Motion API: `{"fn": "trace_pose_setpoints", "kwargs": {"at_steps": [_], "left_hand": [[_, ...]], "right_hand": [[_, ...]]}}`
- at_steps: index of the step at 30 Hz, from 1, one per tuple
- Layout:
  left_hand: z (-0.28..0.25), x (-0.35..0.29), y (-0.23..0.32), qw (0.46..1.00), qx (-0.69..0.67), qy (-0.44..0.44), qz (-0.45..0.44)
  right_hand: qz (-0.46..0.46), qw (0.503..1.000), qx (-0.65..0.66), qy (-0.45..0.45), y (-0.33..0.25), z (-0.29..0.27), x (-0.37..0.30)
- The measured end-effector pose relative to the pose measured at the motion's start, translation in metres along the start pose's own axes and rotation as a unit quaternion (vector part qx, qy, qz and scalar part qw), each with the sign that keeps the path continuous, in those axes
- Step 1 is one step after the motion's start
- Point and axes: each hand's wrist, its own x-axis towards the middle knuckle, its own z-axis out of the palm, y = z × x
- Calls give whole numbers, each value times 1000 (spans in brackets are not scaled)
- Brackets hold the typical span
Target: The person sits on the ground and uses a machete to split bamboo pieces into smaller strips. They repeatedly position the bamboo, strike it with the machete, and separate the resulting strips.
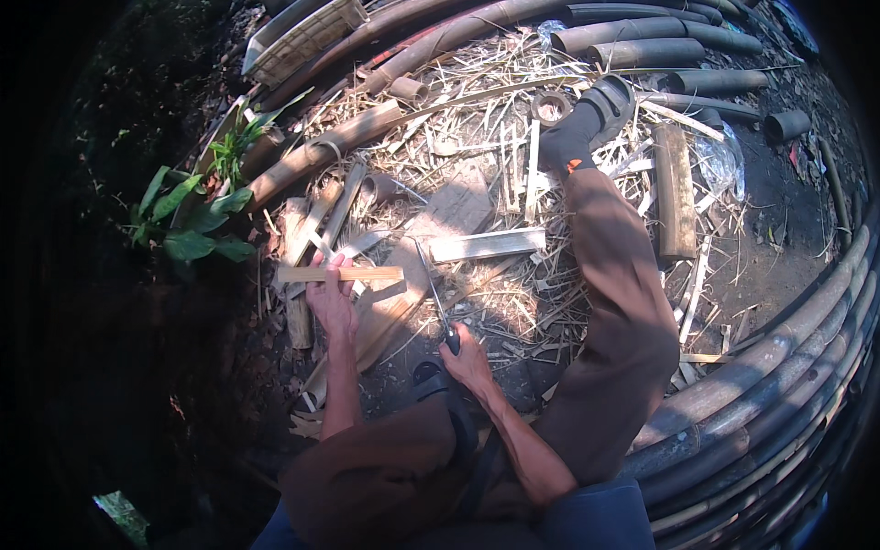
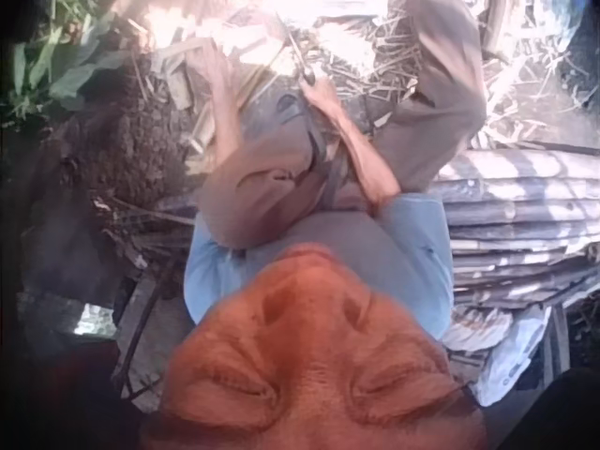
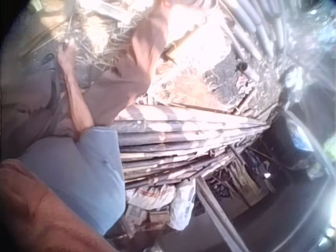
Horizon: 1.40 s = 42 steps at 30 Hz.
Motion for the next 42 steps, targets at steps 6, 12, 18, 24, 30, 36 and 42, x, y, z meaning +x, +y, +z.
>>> {"fn": "trace_pose_setpoints", "kwargs": {"at_steps": [6, 12, 18, 24, 30, 36, 42], "left_hand": [[-52, -36, -22, 997, -40, 56, -38], [-72, -53, -8, 983, 184, 14, -19], [-64, -86, -26, 966, 253, 22, 46], [-54, -96, -12, 967, 254, 31, 23], [-53, -93, -12, 965, 260, 23, 23], [-48, -92, -18, 954, 285, 14, 87], [-81, -61, -20, 979, 179, 26, 91]], "right_hand": [[-5, 998, -50, -38, -28, -13, -13], [-69, 992, -102, -7, -33, 7, -40], [-67, 982, -177, -22, -5, 27, -41], [-75, 987, -133, -40, -10, 23, -52], [-93, 989, -100, -58, -31, 18, -43], [-44, 991, -121, -25, -5, 16, -38], [-7, 993, -114, -23, -3, 5, -28]]}}
